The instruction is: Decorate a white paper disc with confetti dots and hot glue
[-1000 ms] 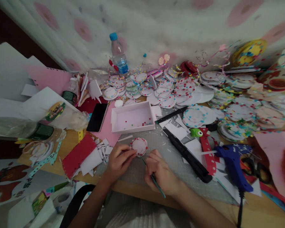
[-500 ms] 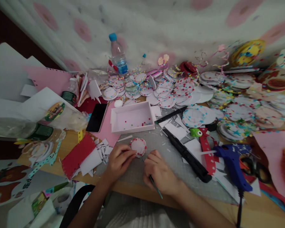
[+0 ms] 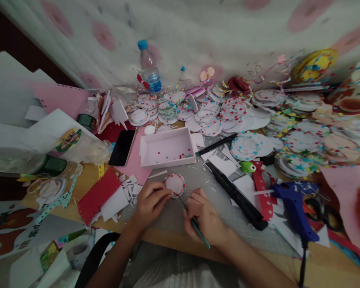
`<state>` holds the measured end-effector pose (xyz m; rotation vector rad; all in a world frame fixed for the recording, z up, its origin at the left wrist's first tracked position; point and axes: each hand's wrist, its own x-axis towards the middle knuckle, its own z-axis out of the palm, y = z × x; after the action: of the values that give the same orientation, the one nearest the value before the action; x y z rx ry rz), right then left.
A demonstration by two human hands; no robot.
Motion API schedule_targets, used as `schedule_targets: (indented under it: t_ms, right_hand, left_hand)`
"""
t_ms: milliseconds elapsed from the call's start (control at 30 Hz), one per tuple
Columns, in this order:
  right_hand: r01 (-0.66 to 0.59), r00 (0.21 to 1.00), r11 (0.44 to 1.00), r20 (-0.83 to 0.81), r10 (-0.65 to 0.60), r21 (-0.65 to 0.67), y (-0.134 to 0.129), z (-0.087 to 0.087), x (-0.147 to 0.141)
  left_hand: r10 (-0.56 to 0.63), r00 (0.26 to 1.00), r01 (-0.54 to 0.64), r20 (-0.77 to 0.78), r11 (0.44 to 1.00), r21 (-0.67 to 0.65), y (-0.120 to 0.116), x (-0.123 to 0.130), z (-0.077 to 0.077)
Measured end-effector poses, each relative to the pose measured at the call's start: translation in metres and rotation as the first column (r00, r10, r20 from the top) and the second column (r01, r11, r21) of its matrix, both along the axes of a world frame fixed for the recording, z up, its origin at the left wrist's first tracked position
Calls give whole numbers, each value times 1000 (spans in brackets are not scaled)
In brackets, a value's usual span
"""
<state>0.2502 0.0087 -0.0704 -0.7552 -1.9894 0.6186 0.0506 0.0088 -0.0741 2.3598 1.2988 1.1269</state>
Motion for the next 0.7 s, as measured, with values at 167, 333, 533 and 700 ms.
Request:
schedule_targets:
  t_ms: [167, 333, 533, 700]
  right_hand:
    - [99, 979, 985, -165, -121, -138, 2, 1, -2]
    - [102, 890, 937, -391, -236, -334, -4, 2, -6]
    - [-33, 808, 809, -492, -323, -586, -5, 6, -8]
    - [-97, 810, 754, -492, -319, -649, -3, 8, -9]
  left_hand:
    - [9, 1000, -9, 2, 1000, -6, 0, 1, 1]
    - [12, 1000, -12, -9, 1000, 20, 0, 2, 3]
    - [14, 1000, -14, -7, 1000, 9, 0, 2, 4]
    - [12, 1000, -12, 2, 1000, 8, -1, 2, 1]
